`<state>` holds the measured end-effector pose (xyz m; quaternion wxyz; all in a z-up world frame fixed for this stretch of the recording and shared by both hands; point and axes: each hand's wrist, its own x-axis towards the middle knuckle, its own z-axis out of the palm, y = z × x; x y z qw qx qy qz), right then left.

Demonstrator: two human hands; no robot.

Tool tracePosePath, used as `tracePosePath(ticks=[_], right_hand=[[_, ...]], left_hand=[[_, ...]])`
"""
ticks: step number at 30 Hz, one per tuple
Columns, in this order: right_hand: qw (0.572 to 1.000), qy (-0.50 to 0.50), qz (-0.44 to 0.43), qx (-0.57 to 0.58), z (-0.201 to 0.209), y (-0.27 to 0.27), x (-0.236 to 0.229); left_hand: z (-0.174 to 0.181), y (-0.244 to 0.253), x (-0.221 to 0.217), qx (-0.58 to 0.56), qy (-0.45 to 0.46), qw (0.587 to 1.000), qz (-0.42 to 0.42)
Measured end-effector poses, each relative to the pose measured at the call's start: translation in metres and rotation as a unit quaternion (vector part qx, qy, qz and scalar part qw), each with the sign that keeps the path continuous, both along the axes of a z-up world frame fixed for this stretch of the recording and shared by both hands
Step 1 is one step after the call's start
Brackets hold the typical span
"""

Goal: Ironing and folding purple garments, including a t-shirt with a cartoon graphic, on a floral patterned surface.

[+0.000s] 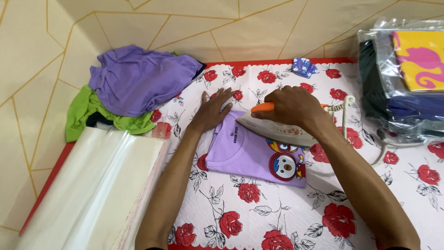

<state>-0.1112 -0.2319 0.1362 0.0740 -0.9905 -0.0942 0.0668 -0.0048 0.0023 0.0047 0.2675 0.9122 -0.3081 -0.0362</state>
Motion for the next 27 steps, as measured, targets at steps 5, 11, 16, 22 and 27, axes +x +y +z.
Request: tracePosePath(ticks=[5,11,16,22,27], right_hand=[[1.0,0.023,-0.001,0.006,0.0,0.015,-0.003],[0.995,0.084,0.053,-0.01,0.001,0.024,-0.004],[0.998,0.056,0.026,0.0,-0.006,0.021,-0.004],[0.996,0.074,0.034,-0.02,0.0,0.029,-0.008],[0.992,0.104,0.069,-0.024,0.009,0.036,-0.017]], left_hand=[[-0.005,0.0,0.005,0.006,-0.005,1.0,-0.007],[-0.007,0.001,0.004,-0.007,-0.016,1.0,-0.013],[-0.008,0.0,0.007,0.001,-0.015,1.0,-0.013],[-0.01,-0.002,0.01,0.013,-0.023,1.0,-0.005],[-0.008,-0.001,0.009,0.013,-0.013,1.0,-0.009]])
